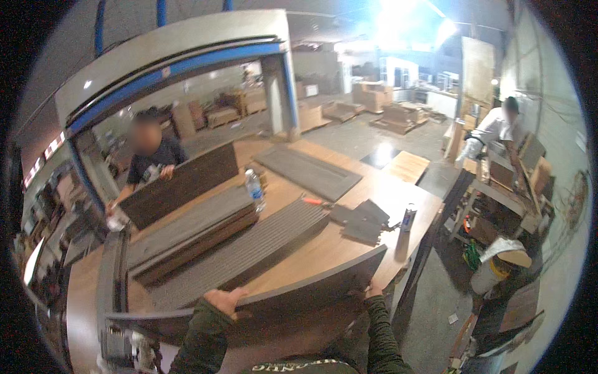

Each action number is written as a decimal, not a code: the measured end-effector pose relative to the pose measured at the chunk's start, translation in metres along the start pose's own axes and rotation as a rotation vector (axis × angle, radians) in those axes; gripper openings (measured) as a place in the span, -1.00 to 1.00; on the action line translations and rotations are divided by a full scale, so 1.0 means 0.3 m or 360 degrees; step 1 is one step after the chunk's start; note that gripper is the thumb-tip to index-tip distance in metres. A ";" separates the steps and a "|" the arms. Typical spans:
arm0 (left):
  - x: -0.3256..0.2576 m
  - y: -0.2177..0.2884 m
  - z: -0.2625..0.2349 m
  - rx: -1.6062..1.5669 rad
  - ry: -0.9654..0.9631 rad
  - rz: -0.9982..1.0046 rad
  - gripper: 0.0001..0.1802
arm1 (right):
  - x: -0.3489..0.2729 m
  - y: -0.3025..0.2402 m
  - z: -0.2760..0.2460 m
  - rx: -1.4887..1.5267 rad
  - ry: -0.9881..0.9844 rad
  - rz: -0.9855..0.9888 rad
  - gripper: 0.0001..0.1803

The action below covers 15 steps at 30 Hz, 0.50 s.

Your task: The person organizes and stacks wooden door or cabinet panels on a large workbench, then uses a hammer to secure small wooden slats into the grooves of one of the panels.

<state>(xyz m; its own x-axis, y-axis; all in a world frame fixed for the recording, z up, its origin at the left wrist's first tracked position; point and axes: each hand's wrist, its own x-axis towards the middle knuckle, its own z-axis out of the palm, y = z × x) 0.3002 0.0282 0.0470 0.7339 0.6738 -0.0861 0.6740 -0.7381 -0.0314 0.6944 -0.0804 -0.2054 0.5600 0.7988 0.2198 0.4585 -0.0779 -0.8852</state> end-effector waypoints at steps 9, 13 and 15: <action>0.023 0.000 -0.060 -0.0221 0.0398 0.0147 -0.34 | -0.005 -0.265 -0.114 -0.0146 0.0019 -0.0252 -0.03; 0.051 0.062 0.055 0.0065 0.0412 0.0198 -0.50 | -0.035 -0.103 -0.071 -0.0318 -0.0122 -0.0345 -0.01; 0.062 0.075 0.081 0.0012 0.0387 0.0226 -0.58 | -0.069 -0.088 -0.060 -0.0200 -0.0177 -0.0096 -0.05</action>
<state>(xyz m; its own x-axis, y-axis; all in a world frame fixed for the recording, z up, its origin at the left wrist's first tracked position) 0.3271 0.0233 0.0205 0.8202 0.5517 0.1513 0.5631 -0.8252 -0.0436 0.6831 -0.1055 -0.1794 0.4522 0.8648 0.2184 0.5757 -0.0960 -0.8120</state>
